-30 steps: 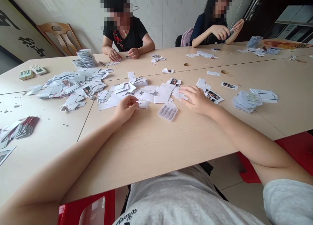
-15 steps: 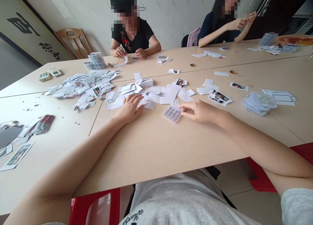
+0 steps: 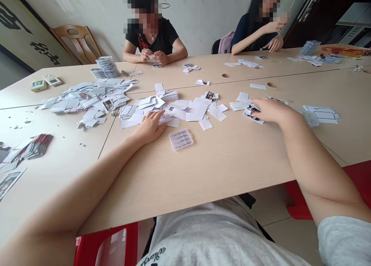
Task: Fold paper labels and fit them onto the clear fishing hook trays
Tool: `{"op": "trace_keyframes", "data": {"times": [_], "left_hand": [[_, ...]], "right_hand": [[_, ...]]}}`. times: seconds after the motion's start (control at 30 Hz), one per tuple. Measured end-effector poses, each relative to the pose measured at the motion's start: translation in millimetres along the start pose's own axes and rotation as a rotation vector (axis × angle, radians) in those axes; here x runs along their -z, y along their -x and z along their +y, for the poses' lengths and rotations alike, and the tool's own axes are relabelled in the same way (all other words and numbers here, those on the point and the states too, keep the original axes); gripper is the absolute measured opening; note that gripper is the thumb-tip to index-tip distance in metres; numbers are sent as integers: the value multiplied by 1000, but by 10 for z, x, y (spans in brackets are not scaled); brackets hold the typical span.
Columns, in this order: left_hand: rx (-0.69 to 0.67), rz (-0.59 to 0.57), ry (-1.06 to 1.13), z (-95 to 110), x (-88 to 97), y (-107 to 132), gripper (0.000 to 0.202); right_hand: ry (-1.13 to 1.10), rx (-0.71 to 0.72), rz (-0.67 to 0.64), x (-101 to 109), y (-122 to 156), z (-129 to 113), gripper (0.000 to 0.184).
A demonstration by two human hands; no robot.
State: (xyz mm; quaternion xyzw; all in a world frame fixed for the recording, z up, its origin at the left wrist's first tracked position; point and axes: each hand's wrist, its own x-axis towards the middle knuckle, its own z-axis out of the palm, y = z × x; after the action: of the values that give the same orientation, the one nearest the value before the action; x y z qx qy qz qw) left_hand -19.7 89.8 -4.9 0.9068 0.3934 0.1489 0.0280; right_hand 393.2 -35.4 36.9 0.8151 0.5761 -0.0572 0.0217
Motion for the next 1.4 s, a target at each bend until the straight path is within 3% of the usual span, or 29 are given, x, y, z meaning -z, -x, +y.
{"op": "trace_keyframes", "data": {"times": [0.13,0.27,0.43,0.67,0.87,1.0,1.17,1.27,1.4], "left_hand": [[-1,-7,-9,-16,-11,-3,56],[-15,16,-3,-37,-26,-4,56],[-10,37,32,-56,-49,-1,57],[-6,60,55,-49,-45,5,59],[-8,52,28,-27,-35,6,58],[-23,71,-11,-34,-32,4,56],[-95,207,-23,121,10,71,38],[-274,185,135,321,16,139,30],[-614,-10,127,491,5,175,25]], "right_hand": [[-47,-79,-128,46,-58,323,62],[-79,-90,-150,-2,-100,351,71],[-100,-115,-158,-56,-158,351,68],[-136,-149,-86,-41,-124,336,66],[-187,-171,135,34,-58,261,69],[-351,65,260,4,-9,52,57],[-499,503,427,-246,77,-511,46],[-615,739,473,-416,185,-863,45],[-717,872,475,-583,305,-1122,47]]}}
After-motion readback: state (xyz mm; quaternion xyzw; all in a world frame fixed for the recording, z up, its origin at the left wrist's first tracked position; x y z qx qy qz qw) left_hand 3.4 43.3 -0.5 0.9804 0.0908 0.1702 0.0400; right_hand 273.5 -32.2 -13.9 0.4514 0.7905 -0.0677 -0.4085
